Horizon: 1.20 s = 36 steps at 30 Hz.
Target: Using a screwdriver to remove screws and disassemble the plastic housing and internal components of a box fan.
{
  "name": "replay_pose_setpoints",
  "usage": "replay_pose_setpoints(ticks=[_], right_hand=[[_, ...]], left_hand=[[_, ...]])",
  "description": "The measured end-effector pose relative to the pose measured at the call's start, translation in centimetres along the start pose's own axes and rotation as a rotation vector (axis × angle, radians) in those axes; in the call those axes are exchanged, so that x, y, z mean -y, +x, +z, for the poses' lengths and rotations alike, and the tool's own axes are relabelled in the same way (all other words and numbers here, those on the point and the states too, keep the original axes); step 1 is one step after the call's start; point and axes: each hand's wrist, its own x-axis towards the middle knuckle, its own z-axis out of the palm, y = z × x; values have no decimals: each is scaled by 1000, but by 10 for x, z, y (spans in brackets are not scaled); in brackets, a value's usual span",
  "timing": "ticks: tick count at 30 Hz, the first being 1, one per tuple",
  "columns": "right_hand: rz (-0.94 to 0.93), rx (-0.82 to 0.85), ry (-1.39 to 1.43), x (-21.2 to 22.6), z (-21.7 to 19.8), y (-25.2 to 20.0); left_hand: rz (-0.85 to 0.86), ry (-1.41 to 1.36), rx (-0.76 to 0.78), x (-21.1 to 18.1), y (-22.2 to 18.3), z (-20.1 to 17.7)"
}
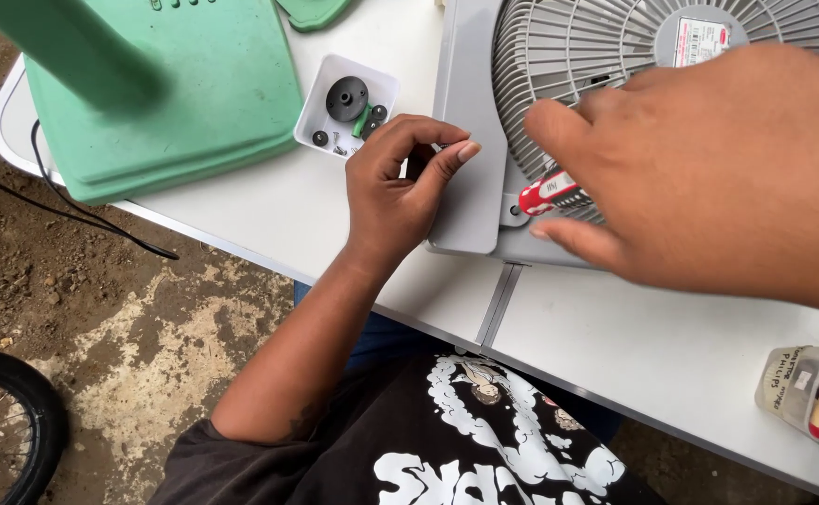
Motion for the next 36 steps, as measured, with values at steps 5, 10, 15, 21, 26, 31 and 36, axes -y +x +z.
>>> replay_pose_setpoints(ticks=[5, 10, 15, 21, 26, 31, 36], right_hand=[[-181, 80, 160, -8, 26, 6], [-19, -221, -12, 4, 50, -4], [56, -376, 62, 19, 43, -5], [-709, -958, -36, -18, 38, 32], [-458, -909, 22, 0, 38, 15], [-109, -552, 62, 19, 31, -2], [25, -397, 23, 22, 29, -1]], left_hand=[[-29, -13, -9, 2, -2, 1], [-14, -30, 4, 2, -3, -1], [12, -6, 10, 1, -3, 0], [44, -2, 21, 1, -3, -2], [50, -2, 15, 1, -4, -1], [85, 6, 5, 1, -1, 2], [99, 32, -22, 0, -1, 2]])
